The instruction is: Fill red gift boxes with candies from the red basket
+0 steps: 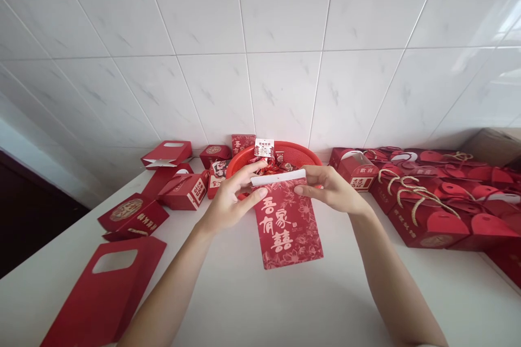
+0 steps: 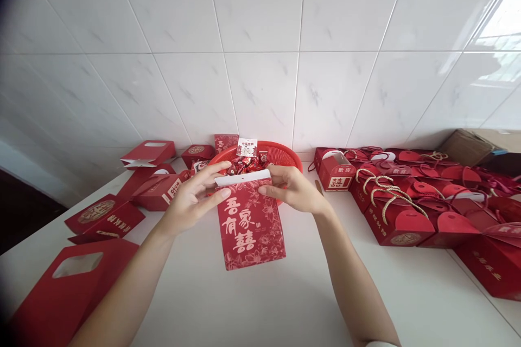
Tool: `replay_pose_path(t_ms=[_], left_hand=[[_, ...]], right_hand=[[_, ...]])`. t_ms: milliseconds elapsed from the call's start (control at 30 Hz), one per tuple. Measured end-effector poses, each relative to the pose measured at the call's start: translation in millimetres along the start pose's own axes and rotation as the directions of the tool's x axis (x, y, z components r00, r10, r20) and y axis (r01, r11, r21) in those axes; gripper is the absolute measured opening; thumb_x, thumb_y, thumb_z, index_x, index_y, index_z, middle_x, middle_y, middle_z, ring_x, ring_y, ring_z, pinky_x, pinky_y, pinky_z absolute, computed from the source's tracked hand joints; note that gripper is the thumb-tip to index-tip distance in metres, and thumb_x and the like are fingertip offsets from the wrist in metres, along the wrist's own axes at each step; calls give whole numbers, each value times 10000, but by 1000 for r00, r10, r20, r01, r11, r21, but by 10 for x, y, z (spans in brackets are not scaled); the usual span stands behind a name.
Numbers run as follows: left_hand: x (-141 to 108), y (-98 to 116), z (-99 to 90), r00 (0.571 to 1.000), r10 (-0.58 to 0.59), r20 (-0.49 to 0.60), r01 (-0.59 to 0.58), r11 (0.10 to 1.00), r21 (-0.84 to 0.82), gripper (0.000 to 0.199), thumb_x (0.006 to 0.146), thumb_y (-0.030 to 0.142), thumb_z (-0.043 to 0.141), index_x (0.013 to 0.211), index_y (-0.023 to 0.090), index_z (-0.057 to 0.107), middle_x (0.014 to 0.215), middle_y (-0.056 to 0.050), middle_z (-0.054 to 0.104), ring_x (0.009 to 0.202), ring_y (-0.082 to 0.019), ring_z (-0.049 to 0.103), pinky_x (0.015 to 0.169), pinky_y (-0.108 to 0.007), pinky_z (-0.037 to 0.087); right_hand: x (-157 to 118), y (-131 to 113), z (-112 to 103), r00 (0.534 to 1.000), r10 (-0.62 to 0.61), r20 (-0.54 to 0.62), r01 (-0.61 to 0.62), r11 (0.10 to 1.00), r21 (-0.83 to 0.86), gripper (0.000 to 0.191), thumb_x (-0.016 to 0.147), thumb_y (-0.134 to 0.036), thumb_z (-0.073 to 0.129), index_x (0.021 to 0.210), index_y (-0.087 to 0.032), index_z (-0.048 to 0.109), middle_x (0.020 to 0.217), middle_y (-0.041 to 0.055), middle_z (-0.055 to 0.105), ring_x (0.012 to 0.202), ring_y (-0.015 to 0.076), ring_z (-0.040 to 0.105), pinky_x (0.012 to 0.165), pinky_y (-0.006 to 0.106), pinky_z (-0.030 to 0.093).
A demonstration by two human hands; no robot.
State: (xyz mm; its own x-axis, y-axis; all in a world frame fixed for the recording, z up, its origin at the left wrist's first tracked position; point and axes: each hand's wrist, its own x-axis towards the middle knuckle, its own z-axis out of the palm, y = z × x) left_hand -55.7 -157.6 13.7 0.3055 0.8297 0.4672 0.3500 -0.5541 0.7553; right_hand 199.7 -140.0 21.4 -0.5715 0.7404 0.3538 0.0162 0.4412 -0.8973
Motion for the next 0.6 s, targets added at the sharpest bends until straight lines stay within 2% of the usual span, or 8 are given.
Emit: replay_pose_path(t_ms=[100,200,400,533,600], left_hand=[[0,36,-4,996,-42,73,47,996,-79,629,861,467,718,1425,258,534,1224,-109,720,957,-257,738,803,-363,634],[-6,45,2,996,-46,73,53,993,-104,589,869,443,716,1399,246,552,1077,-91,756,837,-231,747,760,-369,639],[-10,22,29,1000,30,-4,-30,998,-46,360,864,443,718,1143,217,712,1045,-84,769,793,-218,754,718,-327,642],[-16,20,33,999,37,-21,-38,998,-48,300,851,441,730,1046,214,753,1041,-77,773,741,-199,751,686,-312,646],[-17,20,34,999,30,-26,-32,997,-65,284,843,437,738,1005,205,759,1001,-75,778,719,-196,748,679,-313,648]], right_hand=[[-12,-16,6,999,4,-43,-2,999,33,255,893,-392,707,942,-145,672,789,23,671,686,141,595,617,273,485],[-18,-21,10,997,11,-79,-10,1000,4,261,876,-404,727,893,-152,662,761,19,662,673,142,580,608,274,471],[-12,-48,11,998,-27,-55,25,999,-29,283,913,-437,679,980,-161,682,862,32,656,739,145,590,660,274,487],[-16,-87,17,996,-38,-75,31,995,-90,415,978,-534,533,862,-162,675,778,23,607,700,138,539,637,270,459],[-13,-88,20,996,-21,-83,11,993,-113,432,976,-546,525,837,-164,671,779,28,613,707,145,546,643,276,466]])
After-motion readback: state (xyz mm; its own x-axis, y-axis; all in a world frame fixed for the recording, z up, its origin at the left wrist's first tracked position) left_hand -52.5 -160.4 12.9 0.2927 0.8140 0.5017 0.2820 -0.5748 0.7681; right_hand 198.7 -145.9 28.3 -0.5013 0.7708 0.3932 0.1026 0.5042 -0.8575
